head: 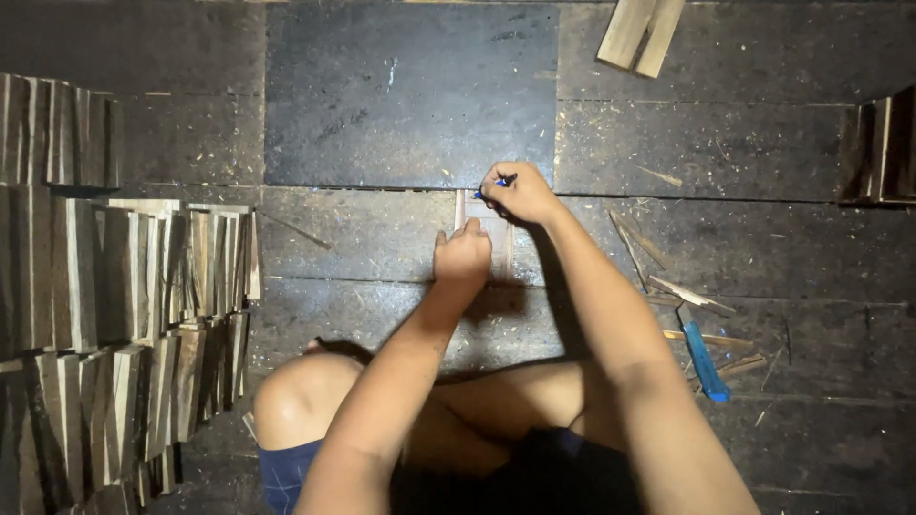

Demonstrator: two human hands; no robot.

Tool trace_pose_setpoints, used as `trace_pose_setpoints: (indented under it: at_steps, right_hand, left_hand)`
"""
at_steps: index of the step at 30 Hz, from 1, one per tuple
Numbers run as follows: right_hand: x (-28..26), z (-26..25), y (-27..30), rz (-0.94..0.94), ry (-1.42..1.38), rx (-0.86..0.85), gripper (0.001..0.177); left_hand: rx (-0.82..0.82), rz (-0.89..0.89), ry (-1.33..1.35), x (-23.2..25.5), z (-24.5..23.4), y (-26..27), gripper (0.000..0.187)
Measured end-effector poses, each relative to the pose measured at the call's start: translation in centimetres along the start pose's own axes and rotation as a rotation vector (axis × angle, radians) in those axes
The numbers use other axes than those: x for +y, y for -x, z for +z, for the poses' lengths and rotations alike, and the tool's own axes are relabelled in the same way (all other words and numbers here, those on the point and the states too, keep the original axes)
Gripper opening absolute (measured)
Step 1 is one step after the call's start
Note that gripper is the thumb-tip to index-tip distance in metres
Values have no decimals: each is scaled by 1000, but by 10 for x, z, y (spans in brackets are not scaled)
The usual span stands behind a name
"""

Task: Marking wooden slats with a pen using a template guide for consistent measurements while sitting on the floor.

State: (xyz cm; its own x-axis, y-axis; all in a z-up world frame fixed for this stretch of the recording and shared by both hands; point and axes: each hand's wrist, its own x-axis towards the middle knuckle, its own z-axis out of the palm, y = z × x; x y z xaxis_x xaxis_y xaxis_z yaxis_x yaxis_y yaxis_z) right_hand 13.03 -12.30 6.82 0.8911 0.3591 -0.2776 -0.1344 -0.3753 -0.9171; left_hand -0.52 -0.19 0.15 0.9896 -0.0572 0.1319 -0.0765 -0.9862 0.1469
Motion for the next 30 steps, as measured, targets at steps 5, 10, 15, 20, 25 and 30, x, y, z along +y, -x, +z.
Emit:
trace_pose_setpoints:
  at_steps: [5, 10, 15, 20, 25, 30]
  right_hand:
    - [-2, -7, -21, 17, 62, -71, 3]
    - [4, -23, -28, -64, 333, -147, 11]
    - [-15, -14, -23, 40, 246, -167, 7]
    - [-17, -10, -24, 121, 87, -199, 2]
    - [-4, -45, -27, 43, 420, -218, 10]
    - [-15, -38, -25, 43, 513, -216, 16]
  left_hand:
    - [8, 15, -35, 2, 10, -4, 27]
    - [45, 66, -40, 0, -3, -2, 27]
    - [-78, 36, -32, 4, -6, -9, 29]
    - [-235, 28, -16, 8, -17, -9, 28]
    - [-320, 7, -22, 11, -26, -16, 29]
    - [-336, 1, -42, 13, -32, -19, 29]
